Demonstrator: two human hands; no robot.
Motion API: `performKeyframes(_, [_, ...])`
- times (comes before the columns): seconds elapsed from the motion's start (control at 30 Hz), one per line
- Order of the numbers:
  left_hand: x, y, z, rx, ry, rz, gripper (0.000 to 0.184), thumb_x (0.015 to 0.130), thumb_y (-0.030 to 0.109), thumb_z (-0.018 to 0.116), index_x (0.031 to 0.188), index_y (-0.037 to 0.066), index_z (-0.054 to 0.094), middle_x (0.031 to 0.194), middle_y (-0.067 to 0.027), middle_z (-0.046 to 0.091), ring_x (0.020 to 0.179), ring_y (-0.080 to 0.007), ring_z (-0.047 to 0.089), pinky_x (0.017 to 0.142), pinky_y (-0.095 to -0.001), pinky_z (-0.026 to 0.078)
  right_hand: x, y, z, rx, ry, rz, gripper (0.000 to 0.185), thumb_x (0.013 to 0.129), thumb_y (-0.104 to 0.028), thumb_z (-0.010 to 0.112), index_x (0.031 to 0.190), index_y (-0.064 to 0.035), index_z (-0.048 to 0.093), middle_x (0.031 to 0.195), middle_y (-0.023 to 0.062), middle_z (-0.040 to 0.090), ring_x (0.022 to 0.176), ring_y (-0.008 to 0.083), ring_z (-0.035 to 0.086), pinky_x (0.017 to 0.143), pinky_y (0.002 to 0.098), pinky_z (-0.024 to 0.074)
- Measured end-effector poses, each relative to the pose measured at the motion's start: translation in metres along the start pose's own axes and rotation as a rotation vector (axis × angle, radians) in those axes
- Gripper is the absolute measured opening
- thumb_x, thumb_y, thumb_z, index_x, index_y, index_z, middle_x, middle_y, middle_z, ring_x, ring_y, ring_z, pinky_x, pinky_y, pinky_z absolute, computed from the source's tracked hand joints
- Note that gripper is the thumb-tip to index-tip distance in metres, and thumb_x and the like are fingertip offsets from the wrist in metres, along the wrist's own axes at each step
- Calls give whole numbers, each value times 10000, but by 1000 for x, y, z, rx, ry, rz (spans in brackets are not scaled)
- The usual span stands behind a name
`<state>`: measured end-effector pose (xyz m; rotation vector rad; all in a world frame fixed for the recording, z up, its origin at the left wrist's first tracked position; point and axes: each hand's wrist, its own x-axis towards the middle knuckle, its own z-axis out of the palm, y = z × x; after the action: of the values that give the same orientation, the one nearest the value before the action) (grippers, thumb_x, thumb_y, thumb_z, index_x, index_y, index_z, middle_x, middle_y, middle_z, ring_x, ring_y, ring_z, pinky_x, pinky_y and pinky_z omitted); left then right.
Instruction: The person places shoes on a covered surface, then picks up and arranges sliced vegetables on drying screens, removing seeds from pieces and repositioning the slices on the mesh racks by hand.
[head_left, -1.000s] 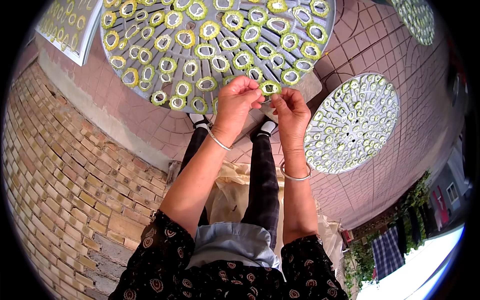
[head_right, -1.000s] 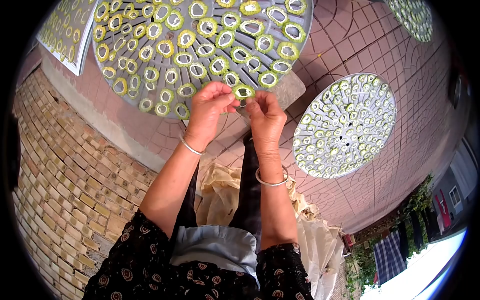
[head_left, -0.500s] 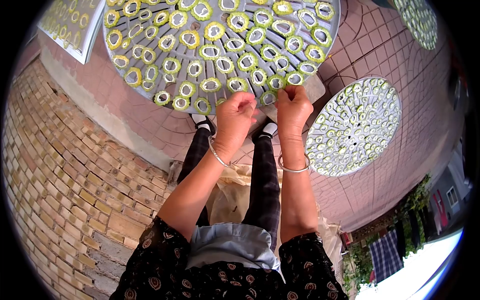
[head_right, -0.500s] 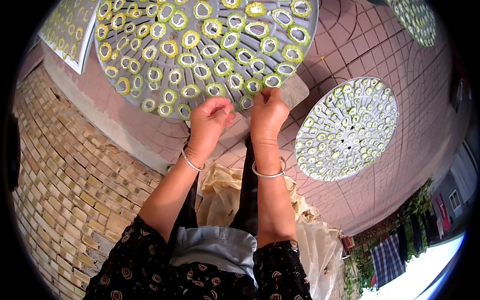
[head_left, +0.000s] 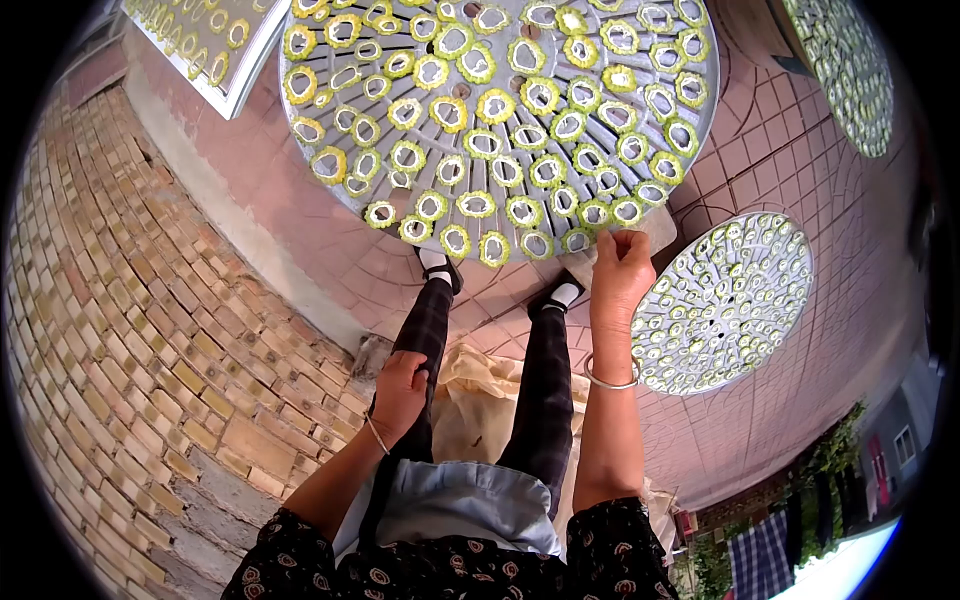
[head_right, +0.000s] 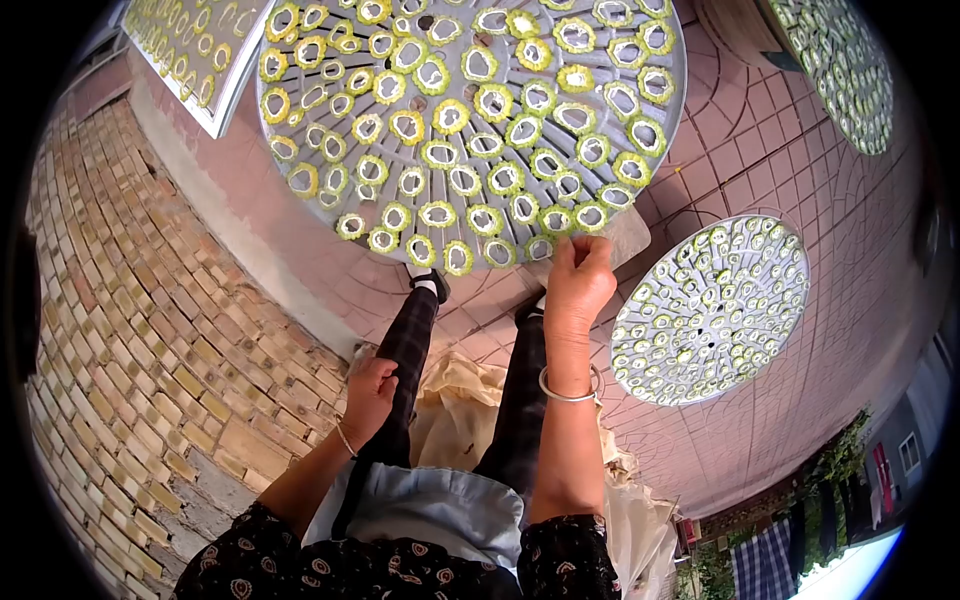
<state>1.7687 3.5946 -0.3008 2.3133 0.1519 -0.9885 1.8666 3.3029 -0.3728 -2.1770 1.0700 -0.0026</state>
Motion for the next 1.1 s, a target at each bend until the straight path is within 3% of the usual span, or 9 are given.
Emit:
performKeyframes(0.1, [-27, -17, -6, 98, -25, 15, 204, 724, -9, 605, 921, 1, 555, 893, -178, 573, 860, -383, 538, 747, -429, 455, -9, 1, -3, -3, -28, -26, 166, 778, -105, 679, 771, -15, 539, 605, 114, 594, 509, 234, 569, 515, 336, 457])
performKeyframes(0.4, [-67, -24, -6, -11, -50, 5, 170, 722, 27, 608, 891, 24, 605, 895, -159, 589, 872, -344, 557, 764, -411, 460, -51, -32, -33, 60, -148, -60, 136, 769, -59, 653, 734, -14, 529, 585, 101, 578, 501, 196, 556, 522, 325, 461])
performKeyframes(0.57, [-74, -12, -39, -133, 8, 63, 119, 733, 38, 569, 840, 14, 615, 833, -168, 592, 816, -339, 572, 725, -417, 465, -70, -77, -66, 51, -170, -157, 125, 766, -47, 644, 729, -10, 531, 590, 110, 575, 502, 213, 552, 521, 333, 459])
performKeyframes(0.6, [-75, -9, -50, -152, 16, 69, 114, 737, 51, 570, 836, 16, 615, 830, -164, 594, 812, -341, 573, 729, -420, 462, -75, -82, -71, 67, -151, -167, 108, 750, -60, 641, 732, -8, 547, 597, 75, 575, 514, 133, 511, 507, 297, 447])
performKeyframes(0.8, [-75, -4, -119, -186, 124, 121, 135, 733, 83, 586, 846, 16, 613, 845, -175, 605, 832, -346, 580, 751, -424, 465, -119, -103, -122, -3, -181, -213, 84, 741, -54, 623, 722, -13, 553, 584, 62, 572, 501, 119, 522, 489, 285, 452])
performKeyframes(0.9, [-73, -5, -153, -208, 190, 206, 128, 722, 68, 580, 834, 9, 601, 827, -178, 612, 796, -350, 589, 730, -429, 473, -147, -116, -152, -9, -232, -53, 75, 706, -49, 624, 713, -17, 556, 582, 100, 576, 501, 187, 546, 510, 325, 461])
performKeyframes(0.93, [-69, -9, -162, -186, 246, 249, 118, 724, 60, 585, 826, 5, 603, 825, -173, 617, 773, -343, 597, 706, -411, 482, -155, -118, -160, -102, -161, -193, 76, 707, -61, 612, 707, -8, 557, 561, 95, 572, 468, 174, 537, 482, 323, 460])
performKeyframes(1.1, [-79, -25, -198, -210, 329, 244, 93, 711, 69, 575, 772, 0, 577, 748, -169, 606, 736, -362, 584, 679, -432, 473, -178, -119, -188, 80, -247, 32, 60, 735, -25, 580, 740, 25, 548, 598, 90, 592, 405, 107, 499, 349, 254, 423])
